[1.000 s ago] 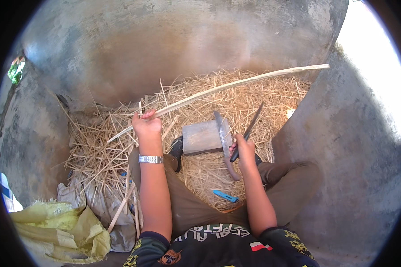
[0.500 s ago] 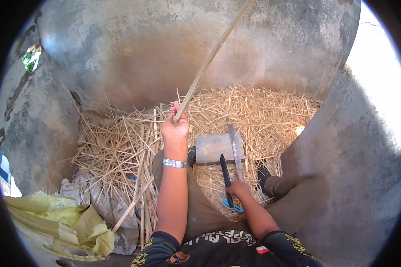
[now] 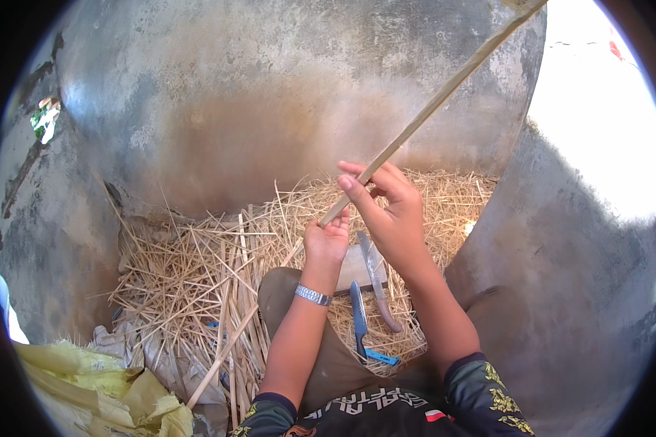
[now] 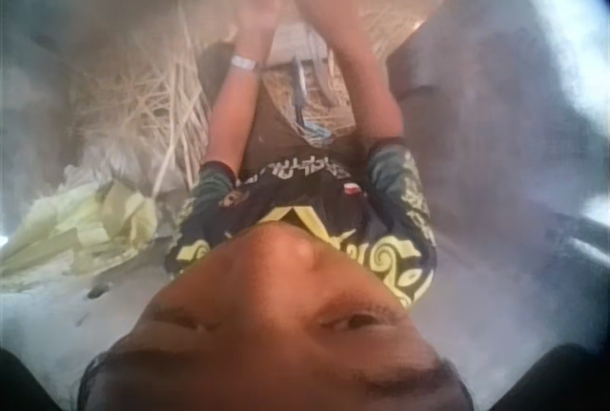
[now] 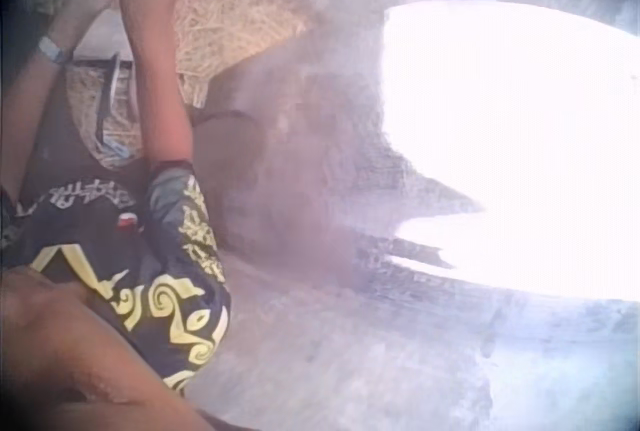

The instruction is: The person sits on a straw-covered floor and uses a large knife to shave and split a long bamboo stick. They repeatedly scrape the surface of the stick to thin it and occasionally split it lengthwise, discarding the shavings onto the floor.

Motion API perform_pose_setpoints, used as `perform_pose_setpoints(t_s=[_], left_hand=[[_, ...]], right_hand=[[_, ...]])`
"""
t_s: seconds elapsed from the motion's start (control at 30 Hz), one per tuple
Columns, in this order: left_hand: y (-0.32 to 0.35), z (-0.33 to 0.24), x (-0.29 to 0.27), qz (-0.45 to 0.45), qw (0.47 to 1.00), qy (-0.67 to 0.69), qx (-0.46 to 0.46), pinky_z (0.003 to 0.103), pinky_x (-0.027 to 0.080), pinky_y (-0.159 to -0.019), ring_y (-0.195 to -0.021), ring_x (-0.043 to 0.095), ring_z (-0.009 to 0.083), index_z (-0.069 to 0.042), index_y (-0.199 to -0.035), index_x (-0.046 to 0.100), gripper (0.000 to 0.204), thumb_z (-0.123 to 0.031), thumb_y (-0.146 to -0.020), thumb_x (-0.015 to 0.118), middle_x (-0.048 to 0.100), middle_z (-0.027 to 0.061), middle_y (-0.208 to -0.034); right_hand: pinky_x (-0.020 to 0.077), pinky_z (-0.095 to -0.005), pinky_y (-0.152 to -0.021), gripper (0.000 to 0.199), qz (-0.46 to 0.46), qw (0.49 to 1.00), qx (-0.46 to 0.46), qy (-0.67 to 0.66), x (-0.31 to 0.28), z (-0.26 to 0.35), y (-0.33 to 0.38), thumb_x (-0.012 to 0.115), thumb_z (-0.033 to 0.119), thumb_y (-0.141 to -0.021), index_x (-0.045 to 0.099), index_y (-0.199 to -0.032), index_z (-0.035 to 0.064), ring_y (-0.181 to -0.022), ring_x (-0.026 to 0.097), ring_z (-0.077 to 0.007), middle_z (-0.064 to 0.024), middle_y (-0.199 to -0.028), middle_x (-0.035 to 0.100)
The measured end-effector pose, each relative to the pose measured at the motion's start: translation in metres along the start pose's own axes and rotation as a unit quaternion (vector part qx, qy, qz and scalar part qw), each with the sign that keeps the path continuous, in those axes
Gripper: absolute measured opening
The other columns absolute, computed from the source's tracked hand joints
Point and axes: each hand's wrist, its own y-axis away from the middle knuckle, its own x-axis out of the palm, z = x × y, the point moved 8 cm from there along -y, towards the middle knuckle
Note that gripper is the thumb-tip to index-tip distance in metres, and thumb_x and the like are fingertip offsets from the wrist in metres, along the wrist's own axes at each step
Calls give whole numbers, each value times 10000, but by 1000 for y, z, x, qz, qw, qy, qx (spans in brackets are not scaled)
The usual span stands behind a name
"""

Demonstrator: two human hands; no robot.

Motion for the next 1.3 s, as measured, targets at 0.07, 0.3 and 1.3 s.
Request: perform_pose_setpoints(t_s=[0.07, 0.3, 1.3], left_hand=[[0, 7, 2, -1, 998, -62, -18, 416, 527, -903, -915, 626, 273, 54, -1067, 542, 521, -358, -1048, 224, 603, 153, -1039], [49, 22, 27, 135, 945, -106, -279, 277, 349, -530, -549, 468, 116, -93, -833, 555, 478, -525, -1005, 442, 474, -49, -587], [204, -15, 333, 387, 710, -430, 401, 228, 184, -354, -399, 222, 63, -138, -751, 467, 600, -686, -977, 378, 288, -90, -483]], right_hand=[[487, -258, -683, 175, -10, 999, 39, -9, 6, -4, -11, 700, 162, -933, 754, -1021, 21, -819, 631, -104, -62, -974, 696], [515, -285, -646, 192, 25, 996, 87, 16, -5, -53, -33, 742, 160, -889, 738, -1043, 45, -758, 675, -127, -74, -858, 728], [468, -278, -617, 275, 28, 929, 369, -29, -55, -250, 167, 632, 270, -938, 698, -833, 25, -643, 597, -106, -31, -697, 658]])
